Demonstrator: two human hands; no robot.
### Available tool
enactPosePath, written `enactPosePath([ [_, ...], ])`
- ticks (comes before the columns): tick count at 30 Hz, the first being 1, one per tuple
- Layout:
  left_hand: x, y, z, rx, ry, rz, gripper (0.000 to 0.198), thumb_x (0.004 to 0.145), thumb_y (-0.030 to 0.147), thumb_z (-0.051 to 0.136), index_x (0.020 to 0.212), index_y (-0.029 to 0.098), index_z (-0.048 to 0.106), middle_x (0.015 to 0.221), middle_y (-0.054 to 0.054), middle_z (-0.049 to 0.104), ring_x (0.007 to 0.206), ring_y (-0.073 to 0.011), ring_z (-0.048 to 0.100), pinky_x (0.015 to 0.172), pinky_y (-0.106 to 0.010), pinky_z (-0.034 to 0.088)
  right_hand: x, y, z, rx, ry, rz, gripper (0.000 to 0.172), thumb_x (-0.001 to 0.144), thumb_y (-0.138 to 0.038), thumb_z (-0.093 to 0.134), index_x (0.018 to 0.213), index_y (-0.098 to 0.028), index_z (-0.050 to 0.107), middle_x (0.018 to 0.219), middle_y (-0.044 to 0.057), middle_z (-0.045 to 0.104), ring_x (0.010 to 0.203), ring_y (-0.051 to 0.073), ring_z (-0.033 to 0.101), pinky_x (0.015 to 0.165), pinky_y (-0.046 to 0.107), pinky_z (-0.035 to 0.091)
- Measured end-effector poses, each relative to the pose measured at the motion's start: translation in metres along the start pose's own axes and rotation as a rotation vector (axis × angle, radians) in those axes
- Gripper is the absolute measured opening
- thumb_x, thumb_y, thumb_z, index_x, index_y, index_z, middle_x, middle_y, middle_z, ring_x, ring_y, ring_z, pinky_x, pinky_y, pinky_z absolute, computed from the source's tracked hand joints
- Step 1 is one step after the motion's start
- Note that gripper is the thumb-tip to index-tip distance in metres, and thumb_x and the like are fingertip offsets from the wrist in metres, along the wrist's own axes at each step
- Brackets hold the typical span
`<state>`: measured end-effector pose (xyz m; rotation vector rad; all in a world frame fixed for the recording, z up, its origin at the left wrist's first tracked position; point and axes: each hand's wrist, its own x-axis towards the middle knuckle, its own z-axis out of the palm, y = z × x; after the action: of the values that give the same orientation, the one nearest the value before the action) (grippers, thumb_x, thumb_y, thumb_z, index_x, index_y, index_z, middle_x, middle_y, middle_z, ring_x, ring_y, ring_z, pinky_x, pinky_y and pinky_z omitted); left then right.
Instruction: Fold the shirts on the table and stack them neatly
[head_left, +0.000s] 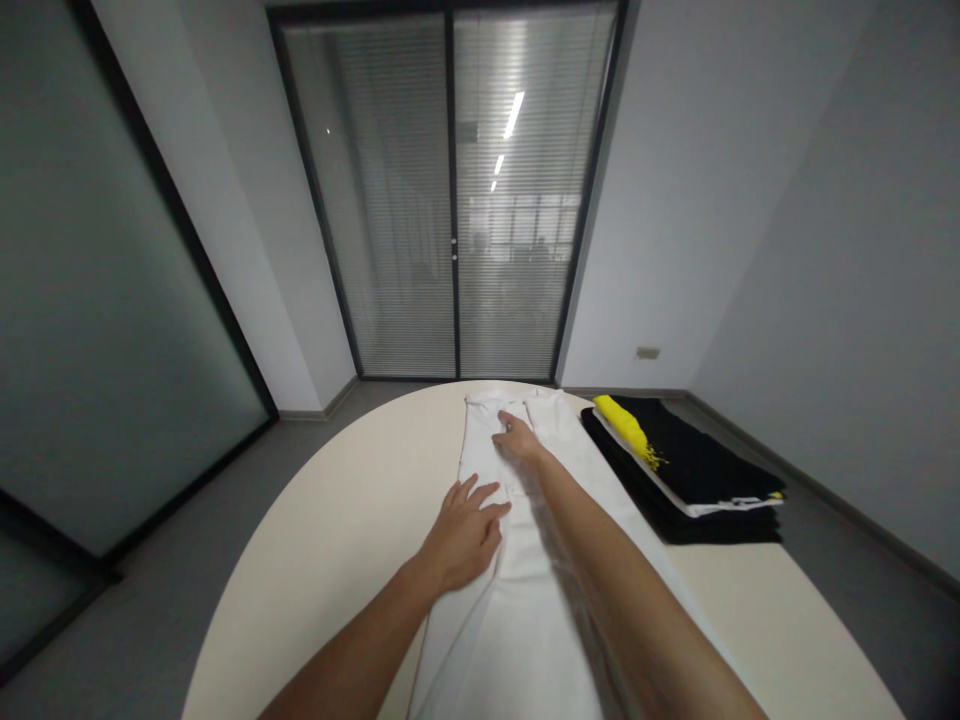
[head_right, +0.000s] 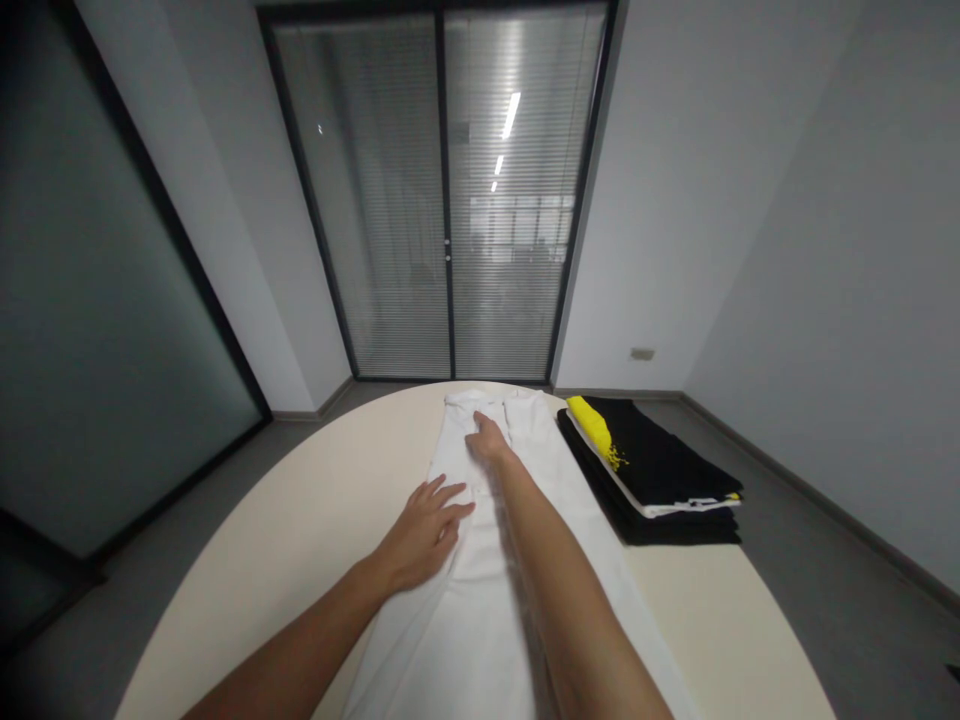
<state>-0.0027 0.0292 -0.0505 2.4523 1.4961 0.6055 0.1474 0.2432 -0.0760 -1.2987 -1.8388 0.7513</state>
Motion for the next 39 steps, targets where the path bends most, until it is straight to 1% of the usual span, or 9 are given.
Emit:
enactPosePath([
  [2,0.002,-0.001,0.000,0.006,0.045,-0.001,0.041,0.092,0.020,0.047,0.127,0.028,0.066,0.144,-0.002,0.056,0.142,-0.0295,0.038,0.119,-0.052,0.027,0.000,-0.002,-0.001,-0.070,-0.016,0.029,0.069,0.071,-0.012,0.061,0.139,-0.009,0.053,0.139,0.018,0.059,0.127,0.026,0.058,0.111,0.041,0.040],
  [5,0.006,-0.002,0.000,0.002,0.089,0.015,0.037,0.090,0.022,0.053,0.124,0.025,0.067,0.137,-0.005,0.061,0.133,-0.0287,0.047,0.116,-0.048,0.034,0.001,-0.009,-0.002,-0.197,-0.021,0.061,0.066,0.074,-0.013,0.061,0.139,-0.008,0.055,0.145,0.018,0.053,0.137,0.028,0.047,0.116,0.040,0.033],
  [9,0.012,-0.005,-0.001,-0.008,0.121,-0.013,0.035,0.093,0.020,0.046,0.119,0.023,0.069,0.127,-0.006,0.067,0.121,-0.0236,0.057,0.109,-0.042,0.042,-0.001,-0.018,0.000,-0.353,-0.038,0.077,0.062,0.077,-0.014,0.059,0.139,-0.014,0.056,0.153,0.014,0.043,0.145,0.029,0.033,0.118,0.042,0.028],
  [13,0.014,-0.009,0.003,0.064,0.111,-0.094,0.050,0.089,0.025,0.054,0.138,0.018,0.056,0.152,-0.011,0.046,0.142,-0.0289,0.039,0.116,-0.047,0.035,-0.006,-0.023,0.005,-0.480,-0.100,0.106,0.055,0.082,-0.020,0.056,0.137,-0.022,0.059,0.157,0.012,0.037,0.143,0.036,0.033,0.112,0.052,0.032],
  [16,0.014,-0.011,0.006,0.081,0.051,-0.103,0.055,0.091,0.030,0.053,0.145,0.020,0.050,0.159,-0.010,0.037,0.149,-0.0302,0.026,0.120,-0.050,0.027,-0.007,-0.025,0.005,-0.551,-0.137,0.126,0.052,0.087,-0.027,0.051,0.138,-0.025,0.057,0.156,0.011,0.039,0.141,0.040,0.033,0.109,0.059,0.032],
  [22,0.014,-0.010,0.006,0.067,0.056,-0.080,0.053,0.090,0.029,0.053,0.142,0.020,0.054,0.155,-0.010,0.043,0.148,-0.0292,0.028,0.122,-0.047,0.026,-0.001,-0.032,0.002,-0.622,-0.204,0.098,0.060,0.089,-0.028,0.046,0.148,-0.026,0.044,0.166,0.005,0.018,0.149,0.039,0.016,0.111,0.061,0.029],
  [29,0.017,-0.007,0.005,0.056,0.087,-0.104,0.053,0.086,0.027,0.056,0.138,0.019,0.059,0.150,-0.010,0.049,0.144,-0.0298,0.035,0.121,-0.048,0.028,0.017,-0.036,0.007,-0.646,-0.255,0.051,0.065,0.090,-0.023,0.044,0.153,-0.031,0.034,0.166,0.003,0.018,0.152,0.036,0.008,0.114,0.061,0.025],
  [34,0.018,-0.006,0.004,0.034,0.082,-0.121,0.053,0.085,0.027,0.056,0.137,0.020,0.059,0.150,-0.010,0.050,0.144,-0.0300,0.035,0.121,-0.049,0.029,0.039,-0.041,0.011,-0.641,-0.250,0.043,0.063,0.090,-0.021,0.045,0.152,-0.034,0.038,0.166,0.006,0.017,0.152,0.036,0.007,0.113,0.062,0.023],
  [39,0.019,-0.005,0.002,0.012,0.071,-0.139,0.054,0.084,0.027,0.056,0.138,0.020,0.058,0.150,-0.009,0.049,0.145,-0.0291,0.033,0.121,-0.048,0.029,0.063,-0.041,0.018,-0.633,-0.262,0.045,0.058,0.090,-0.018,0.044,0.145,-0.033,0.049,0.162,0.004,0.031,0.152,0.036,0.009,0.114,0.062,0.022],
])
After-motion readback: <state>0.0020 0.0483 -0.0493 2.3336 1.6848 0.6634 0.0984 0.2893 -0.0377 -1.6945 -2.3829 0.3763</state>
